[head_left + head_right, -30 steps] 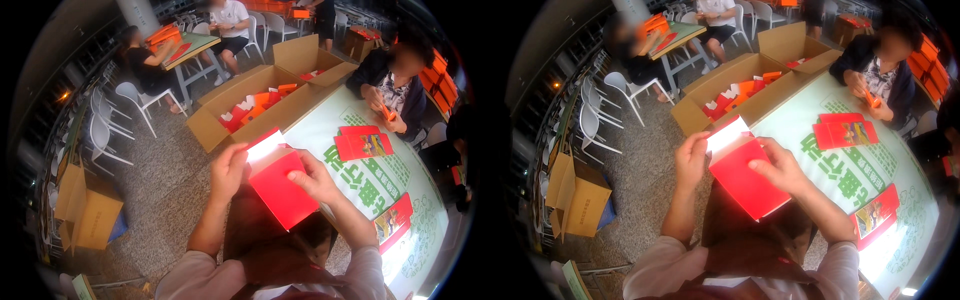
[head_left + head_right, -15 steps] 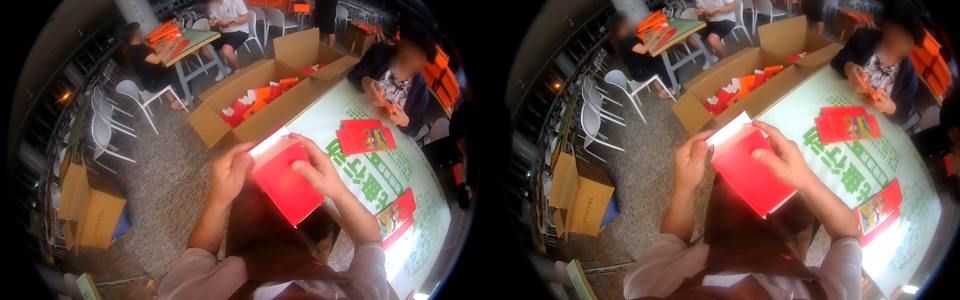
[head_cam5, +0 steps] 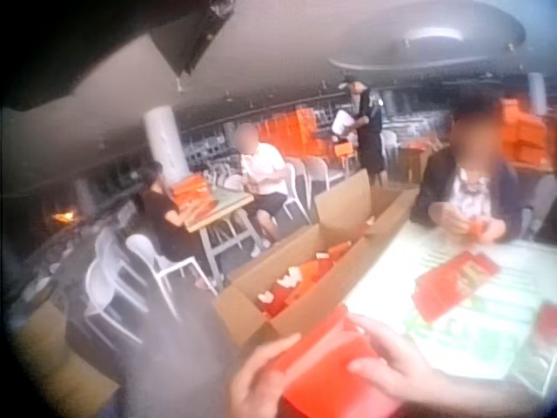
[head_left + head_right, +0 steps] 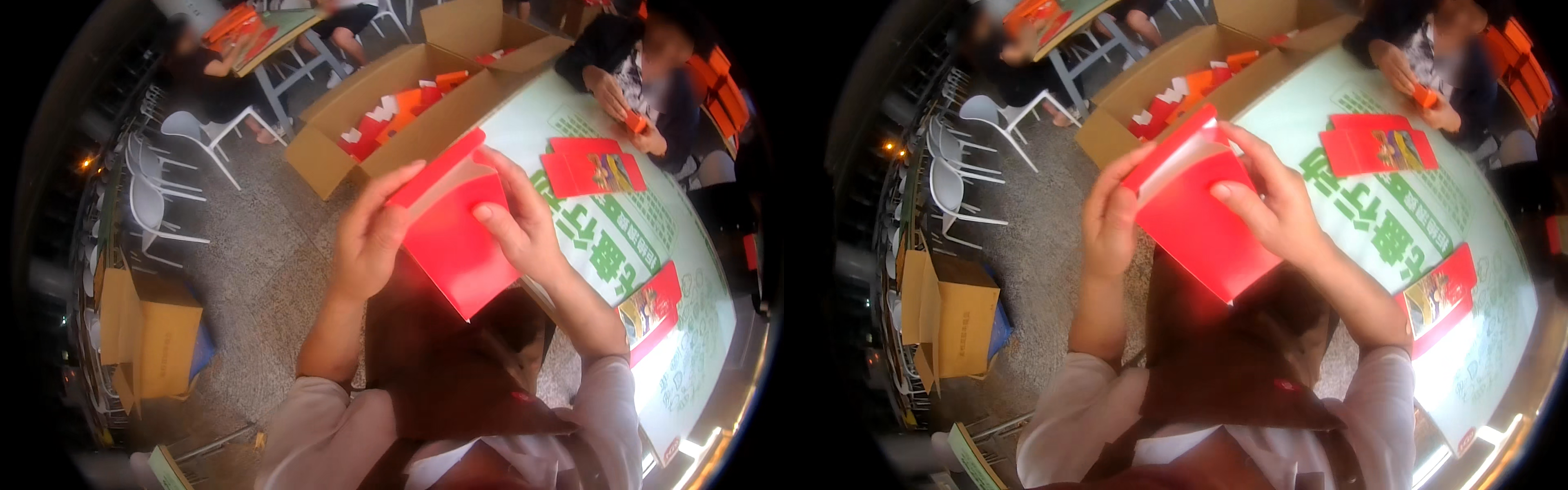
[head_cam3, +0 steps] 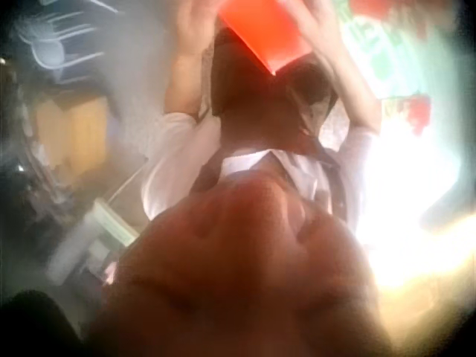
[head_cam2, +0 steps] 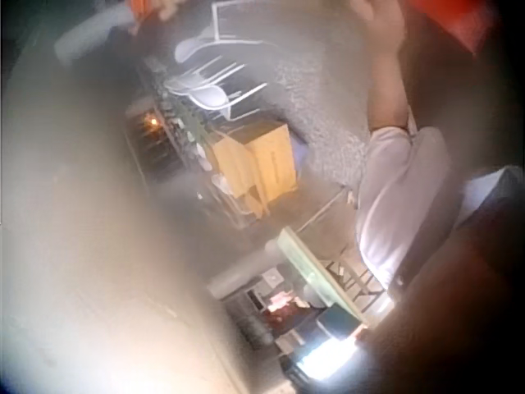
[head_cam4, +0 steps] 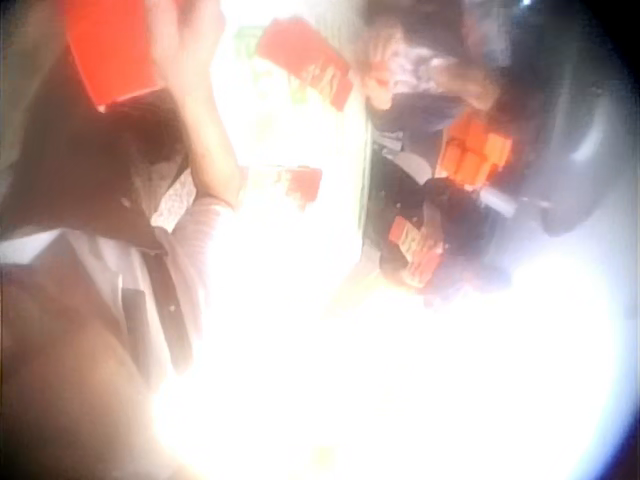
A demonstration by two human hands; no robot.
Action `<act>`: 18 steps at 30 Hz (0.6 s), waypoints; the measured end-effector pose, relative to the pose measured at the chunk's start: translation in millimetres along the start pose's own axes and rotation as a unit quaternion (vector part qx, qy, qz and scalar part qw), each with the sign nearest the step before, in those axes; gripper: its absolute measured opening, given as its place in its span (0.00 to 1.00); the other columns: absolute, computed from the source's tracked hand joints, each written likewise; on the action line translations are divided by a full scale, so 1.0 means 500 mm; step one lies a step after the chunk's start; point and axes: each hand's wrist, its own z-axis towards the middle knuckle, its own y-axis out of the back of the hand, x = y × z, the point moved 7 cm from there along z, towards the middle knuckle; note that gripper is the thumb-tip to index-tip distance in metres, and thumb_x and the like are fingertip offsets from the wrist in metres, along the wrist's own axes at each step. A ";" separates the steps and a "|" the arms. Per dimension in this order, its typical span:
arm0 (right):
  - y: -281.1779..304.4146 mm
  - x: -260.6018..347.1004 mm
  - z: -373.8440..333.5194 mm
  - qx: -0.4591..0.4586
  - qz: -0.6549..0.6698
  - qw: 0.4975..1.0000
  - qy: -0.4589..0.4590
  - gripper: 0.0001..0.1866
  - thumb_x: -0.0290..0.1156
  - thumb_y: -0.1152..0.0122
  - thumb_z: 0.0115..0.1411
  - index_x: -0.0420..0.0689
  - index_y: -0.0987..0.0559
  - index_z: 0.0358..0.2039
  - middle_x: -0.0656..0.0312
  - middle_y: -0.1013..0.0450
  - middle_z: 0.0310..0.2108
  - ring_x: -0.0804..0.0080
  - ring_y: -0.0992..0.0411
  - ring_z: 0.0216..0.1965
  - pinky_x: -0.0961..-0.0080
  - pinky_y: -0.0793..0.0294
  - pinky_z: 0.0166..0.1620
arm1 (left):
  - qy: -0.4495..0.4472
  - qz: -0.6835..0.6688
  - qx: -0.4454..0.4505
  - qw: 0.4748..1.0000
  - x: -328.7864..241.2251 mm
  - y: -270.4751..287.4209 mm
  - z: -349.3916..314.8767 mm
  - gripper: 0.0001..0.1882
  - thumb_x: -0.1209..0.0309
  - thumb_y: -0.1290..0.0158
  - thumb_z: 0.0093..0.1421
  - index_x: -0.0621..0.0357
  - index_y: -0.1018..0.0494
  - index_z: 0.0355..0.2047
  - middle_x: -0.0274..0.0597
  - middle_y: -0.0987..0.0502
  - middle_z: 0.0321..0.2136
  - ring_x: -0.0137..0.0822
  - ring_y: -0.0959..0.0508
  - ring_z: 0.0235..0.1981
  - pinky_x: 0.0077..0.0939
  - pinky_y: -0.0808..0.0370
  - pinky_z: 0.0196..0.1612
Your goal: The person assembles flat orange and red paper envelopes by folding and tucking flaps into slots. They handle each envelope one at a time, folding the sides and bottom, then inserting a printed card into the finished envelope.
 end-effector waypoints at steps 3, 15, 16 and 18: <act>0.006 0.007 0.002 -0.014 0.005 1.000 0.016 0.32 0.30 0.37 0.66 0.40 0.37 0.67 0.52 0.24 0.52 0.68 0.25 0.53 0.72 0.26 0.54 | -0.013 -0.048 0.021 0.999 -0.008 -0.021 0.002 0.28 0.58 0.50 0.71 0.68 0.36 0.62 0.49 0.29 0.59 0.35 0.29 0.59 0.29 0.34 0.62; 0.019 0.027 0.009 -0.019 -0.014 0.997 0.070 0.29 0.30 0.38 0.66 0.40 0.35 0.65 0.53 0.25 0.54 0.68 0.26 0.53 0.71 0.27 0.56 | 0.008 -0.054 -0.029 0.998 0.020 -0.019 0.019 0.20 0.69 0.52 0.68 0.68 0.31 0.56 0.46 0.26 0.53 0.32 0.26 0.53 0.28 0.31 0.58; 0.019 0.025 0.010 -0.018 -0.008 0.997 0.073 0.29 0.30 0.38 0.66 0.39 0.35 0.65 0.53 0.26 0.54 0.68 0.26 0.54 0.71 0.27 0.56 | 0.005 -0.056 -0.027 0.998 0.024 -0.020 0.020 0.21 0.67 0.51 0.68 0.67 0.31 0.56 0.47 0.26 0.53 0.32 0.26 0.53 0.28 0.31 0.58; 0.019 0.024 0.008 -0.013 0.005 0.998 0.060 0.28 0.29 0.39 0.67 0.39 0.35 0.64 0.54 0.26 0.54 0.68 0.27 0.54 0.71 0.28 0.57 | -0.011 -0.063 -0.019 0.998 0.028 -0.026 0.019 0.24 0.64 0.47 0.67 0.67 0.33 0.58 0.47 0.27 0.54 0.33 0.27 0.54 0.29 0.31 0.58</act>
